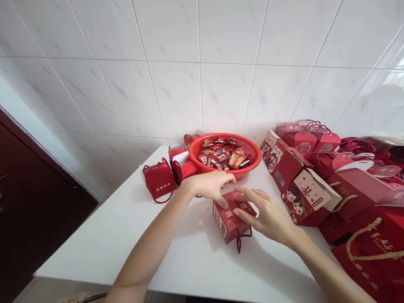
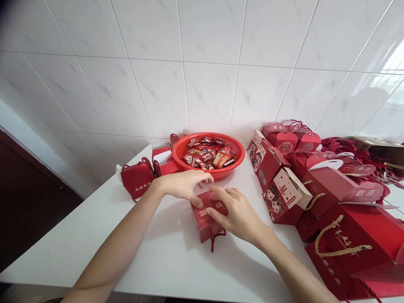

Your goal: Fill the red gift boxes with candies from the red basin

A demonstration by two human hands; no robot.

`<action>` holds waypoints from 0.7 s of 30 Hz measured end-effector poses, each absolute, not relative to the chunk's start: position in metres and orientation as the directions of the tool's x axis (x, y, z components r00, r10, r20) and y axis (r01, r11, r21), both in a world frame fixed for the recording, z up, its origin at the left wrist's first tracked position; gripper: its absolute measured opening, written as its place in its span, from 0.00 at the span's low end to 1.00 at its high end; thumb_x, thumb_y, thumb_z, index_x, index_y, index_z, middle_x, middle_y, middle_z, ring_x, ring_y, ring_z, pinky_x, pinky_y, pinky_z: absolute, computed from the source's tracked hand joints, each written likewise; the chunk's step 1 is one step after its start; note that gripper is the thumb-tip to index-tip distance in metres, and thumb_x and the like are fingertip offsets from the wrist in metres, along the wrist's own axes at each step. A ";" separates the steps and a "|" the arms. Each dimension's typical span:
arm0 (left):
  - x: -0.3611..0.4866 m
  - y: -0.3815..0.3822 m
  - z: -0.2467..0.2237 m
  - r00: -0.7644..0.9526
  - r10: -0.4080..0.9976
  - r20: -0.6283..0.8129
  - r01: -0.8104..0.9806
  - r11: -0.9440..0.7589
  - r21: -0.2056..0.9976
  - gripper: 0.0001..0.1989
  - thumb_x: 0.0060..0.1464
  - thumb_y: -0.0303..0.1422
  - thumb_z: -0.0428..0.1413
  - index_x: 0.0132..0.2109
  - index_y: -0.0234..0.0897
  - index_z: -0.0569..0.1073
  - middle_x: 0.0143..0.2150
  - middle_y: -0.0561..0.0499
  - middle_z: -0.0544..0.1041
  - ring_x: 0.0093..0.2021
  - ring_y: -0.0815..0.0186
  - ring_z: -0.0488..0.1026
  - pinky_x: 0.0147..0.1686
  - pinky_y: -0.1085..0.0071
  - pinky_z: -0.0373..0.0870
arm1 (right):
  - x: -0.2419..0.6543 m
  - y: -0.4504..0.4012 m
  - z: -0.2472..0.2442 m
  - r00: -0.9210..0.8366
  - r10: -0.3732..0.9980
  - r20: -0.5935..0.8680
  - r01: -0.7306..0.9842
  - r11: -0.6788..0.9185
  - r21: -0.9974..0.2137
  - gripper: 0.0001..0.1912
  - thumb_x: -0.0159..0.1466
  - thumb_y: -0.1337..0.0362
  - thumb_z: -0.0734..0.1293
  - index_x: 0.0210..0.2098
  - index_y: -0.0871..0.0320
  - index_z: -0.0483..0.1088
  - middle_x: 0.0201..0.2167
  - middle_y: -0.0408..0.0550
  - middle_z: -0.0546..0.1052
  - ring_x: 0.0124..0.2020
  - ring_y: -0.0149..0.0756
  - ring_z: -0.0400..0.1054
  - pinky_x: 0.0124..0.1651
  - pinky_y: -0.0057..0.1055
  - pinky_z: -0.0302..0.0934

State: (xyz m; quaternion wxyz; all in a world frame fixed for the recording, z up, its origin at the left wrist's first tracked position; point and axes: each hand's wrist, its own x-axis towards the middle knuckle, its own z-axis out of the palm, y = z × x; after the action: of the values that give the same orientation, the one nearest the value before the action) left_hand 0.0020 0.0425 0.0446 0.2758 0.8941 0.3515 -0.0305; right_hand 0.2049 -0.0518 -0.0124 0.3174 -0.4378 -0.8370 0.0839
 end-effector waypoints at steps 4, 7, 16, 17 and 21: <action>0.005 0.049 0.039 0.841 0.460 -0.284 0.532 -0.609 0.588 0.27 0.45 0.37 0.65 0.53 0.43 0.71 0.56 0.49 0.73 0.56 0.55 0.69 0.50 0.66 0.67 | 0.209 -0.048 -0.013 -0.357 0.828 0.433 0.568 0.561 -0.603 0.14 0.68 0.56 0.64 0.52 0.53 0.70 0.42 0.49 0.82 0.43 0.40 0.76 0.48 0.35 0.68; 0.005 0.054 0.038 0.895 0.360 -0.262 0.440 -0.618 0.652 0.20 0.47 0.37 0.64 0.48 0.41 0.74 0.53 0.50 0.75 0.55 0.57 0.70 0.52 0.66 0.65 | 0.216 -0.043 -0.013 -0.254 0.861 0.441 0.538 0.505 -0.675 0.13 0.68 0.54 0.63 0.43 0.55 0.73 0.39 0.48 0.81 0.40 0.38 0.76 0.45 0.32 0.68; 0.005 0.054 0.038 0.849 0.415 -0.329 0.524 -0.578 0.625 0.21 0.45 0.39 0.66 0.47 0.41 0.73 0.53 0.51 0.74 0.54 0.59 0.69 0.49 0.68 0.64 | 0.247 -0.036 -0.008 -0.262 0.965 -0.003 0.688 0.184 -0.702 0.32 0.62 0.38 0.62 0.17 0.59 0.67 0.17 0.45 0.69 0.21 0.29 0.59 0.28 0.29 0.56; 0.006 0.054 0.038 0.847 0.409 -0.340 0.528 -0.570 0.629 0.21 0.45 0.39 0.66 0.47 0.41 0.73 0.51 0.51 0.75 0.52 0.59 0.70 0.47 0.69 0.65 | 0.249 -0.037 -0.007 -0.332 0.936 -0.114 0.672 0.149 -0.726 0.33 0.62 0.38 0.62 0.18 0.61 0.70 0.18 0.46 0.71 0.21 0.30 0.60 0.29 0.29 0.57; 0.006 0.053 0.040 0.826 0.432 -0.363 0.561 -0.564 0.606 0.22 0.43 0.41 0.65 0.46 0.41 0.73 0.42 0.53 0.74 0.41 0.63 0.70 0.36 0.71 0.64 | 0.253 -0.039 -0.009 -0.607 0.738 -0.296 0.555 0.127 -0.822 0.30 0.61 0.40 0.65 0.27 0.63 0.78 0.23 0.48 0.76 0.25 0.31 0.65 0.32 0.28 0.59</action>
State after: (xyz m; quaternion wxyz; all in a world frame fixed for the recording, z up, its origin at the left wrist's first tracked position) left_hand 0.0065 0.0528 0.0402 0.3719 0.8801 0.2821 -0.0868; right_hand 0.2532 -0.0387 -0.0093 0.0916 -0.4338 -0.7452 0.4981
